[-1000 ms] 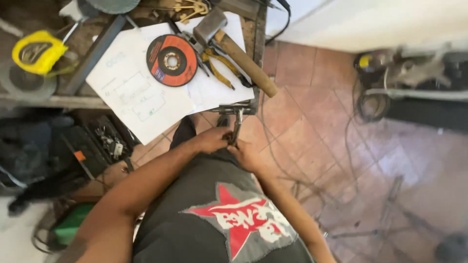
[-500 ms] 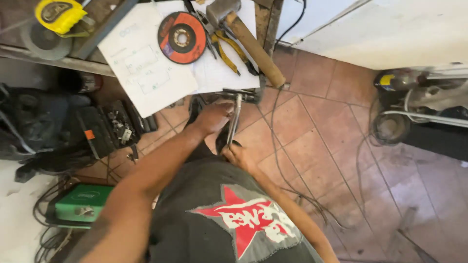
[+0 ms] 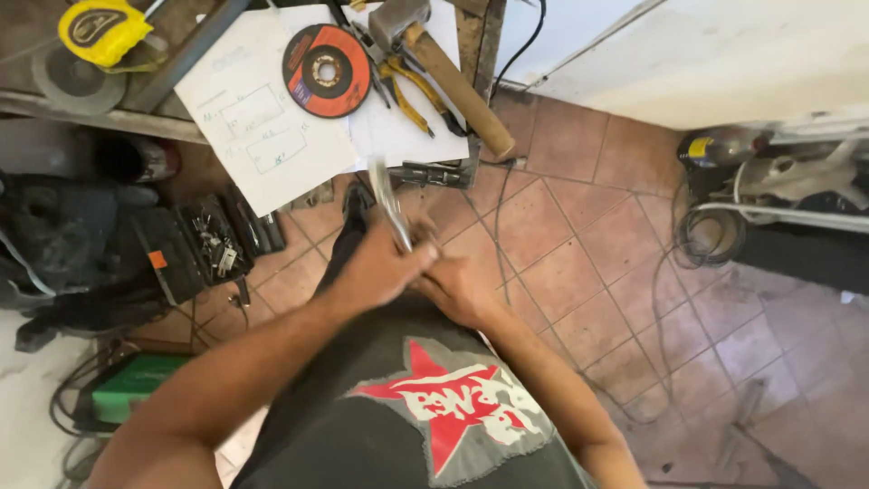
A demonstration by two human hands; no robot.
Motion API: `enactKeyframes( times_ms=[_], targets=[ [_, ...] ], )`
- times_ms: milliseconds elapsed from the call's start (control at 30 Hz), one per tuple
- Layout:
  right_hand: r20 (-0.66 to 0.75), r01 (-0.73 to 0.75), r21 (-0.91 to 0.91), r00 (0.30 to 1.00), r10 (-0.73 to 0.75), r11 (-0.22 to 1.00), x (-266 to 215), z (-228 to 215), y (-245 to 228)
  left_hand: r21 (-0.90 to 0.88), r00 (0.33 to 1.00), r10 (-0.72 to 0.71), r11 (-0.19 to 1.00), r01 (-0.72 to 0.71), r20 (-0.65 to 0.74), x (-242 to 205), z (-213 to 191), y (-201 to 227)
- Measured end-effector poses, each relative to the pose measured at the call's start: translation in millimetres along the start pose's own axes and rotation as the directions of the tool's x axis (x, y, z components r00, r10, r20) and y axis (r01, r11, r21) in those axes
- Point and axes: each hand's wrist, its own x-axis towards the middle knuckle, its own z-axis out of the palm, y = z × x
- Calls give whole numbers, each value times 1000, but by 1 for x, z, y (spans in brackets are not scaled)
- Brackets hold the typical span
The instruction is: Repairing or adjusting a small metal component using pliers and a hammer on a workbench
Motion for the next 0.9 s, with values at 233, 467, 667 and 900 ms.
enactKeyframes(
  times_ms=[233,467,667,900],
  targets=[
    [-545,-114,-430,824,-157,895,42,-55,-20,811,960,68,552,191,-273,56,-147,117],
    [-482,-168,-763,791,-377,624,89,-73,-52,958,837,530,286,-25,-137,79,-167,131],
    [-600,-147,-606,730,-328,782,87,-71,-44,753,932,314,567,-336,180,72,-123,90],
    [-637,-224,-239,771,22,945,119,-80,-60,566,894,321,693,-446,312,110,-132,77]
  ],
)
